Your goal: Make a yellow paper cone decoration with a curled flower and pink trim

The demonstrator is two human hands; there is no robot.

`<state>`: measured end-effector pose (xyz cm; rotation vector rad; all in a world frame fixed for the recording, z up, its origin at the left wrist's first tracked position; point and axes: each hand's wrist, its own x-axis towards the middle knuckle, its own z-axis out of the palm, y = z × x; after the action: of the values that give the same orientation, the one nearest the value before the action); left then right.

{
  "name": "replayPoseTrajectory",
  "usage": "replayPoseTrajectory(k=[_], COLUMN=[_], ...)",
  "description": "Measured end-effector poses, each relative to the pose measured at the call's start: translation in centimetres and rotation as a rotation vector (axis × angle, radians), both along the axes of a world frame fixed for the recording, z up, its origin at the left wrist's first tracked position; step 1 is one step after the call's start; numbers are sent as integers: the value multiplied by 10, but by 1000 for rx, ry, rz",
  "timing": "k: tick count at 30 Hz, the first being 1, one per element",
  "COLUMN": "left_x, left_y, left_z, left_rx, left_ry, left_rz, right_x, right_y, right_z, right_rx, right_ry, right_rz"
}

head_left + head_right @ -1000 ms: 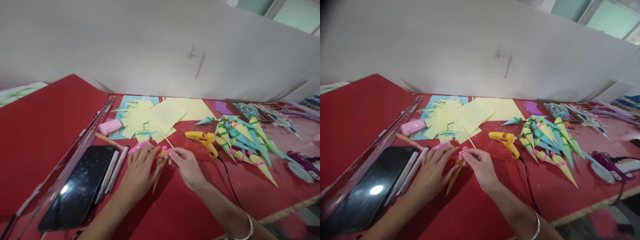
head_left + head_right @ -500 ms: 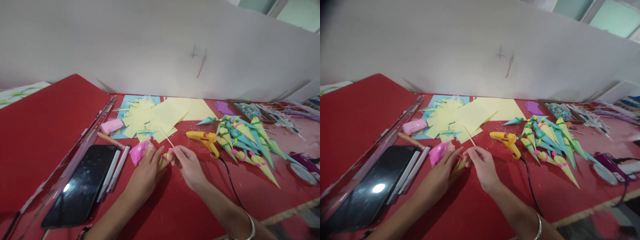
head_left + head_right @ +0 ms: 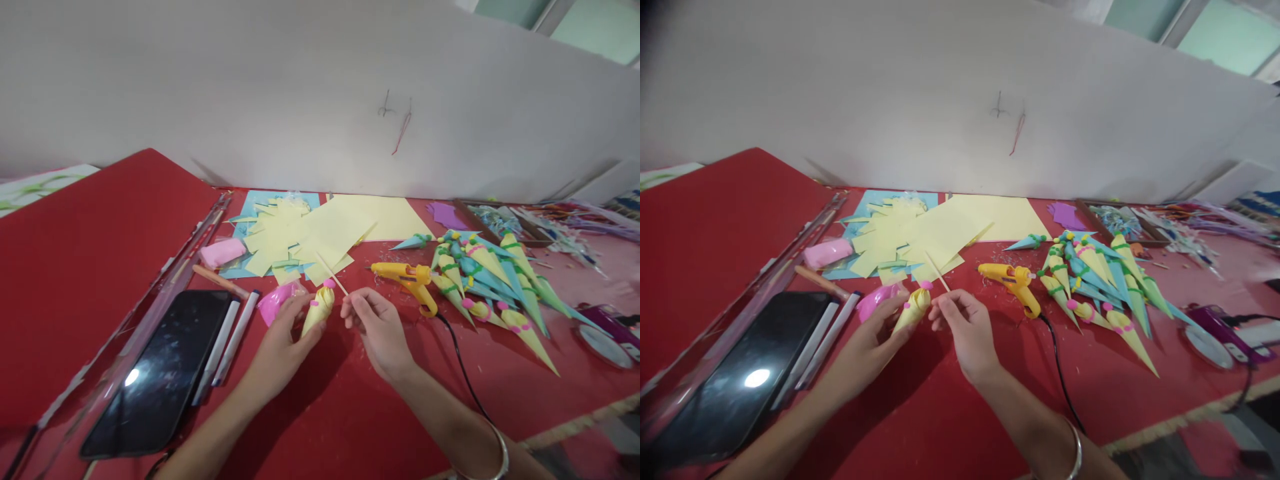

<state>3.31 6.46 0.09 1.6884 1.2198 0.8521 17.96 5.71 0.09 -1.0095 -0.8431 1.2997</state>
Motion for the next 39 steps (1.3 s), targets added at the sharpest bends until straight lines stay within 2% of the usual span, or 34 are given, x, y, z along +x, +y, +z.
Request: replayPoseTrajectory(k=[5, 8, 14, 18, 20, 22, 27, 31, 35, 39], left_x=[1, 2, 1, 1, 1, 2, 2, -1, -4, -3], left_y=[-2, -3, -2, -2, -2, -3, -4, -4, -2, -1], left_z=[7, 9, 5, -2, -2, 0, 10, 5, -3, 1], left_rx=[-176, -207, -117, 71, 106, 40, -243, -391, -496, -488], left_ry=[-121, -119, -21, 94, 109, 60, -168, -306, -431, -514], left_rz=[-29, 1, 85, 0, -26, -33, -19, -32, -31, -17], right_x=[0, -1, 1, 0, -1, -2, -2, -1, -1, -2], right_y=[1, 1, 0, 0, -1, -2, -2, -2, -2, -3], right_z=[-1, 0, 0, 1, 2, 4, 5, 4, 5, 5], right_rx=[12, 15, 21, 35, 33, 37, 72, 78, 50, 84], right_ry=[-65, -64, -107, -187, -202, -203, -179, -174, -170, -167], right_rz=[-18, 14, 26, 9, 25, 49, 42, -2, -13, -26])
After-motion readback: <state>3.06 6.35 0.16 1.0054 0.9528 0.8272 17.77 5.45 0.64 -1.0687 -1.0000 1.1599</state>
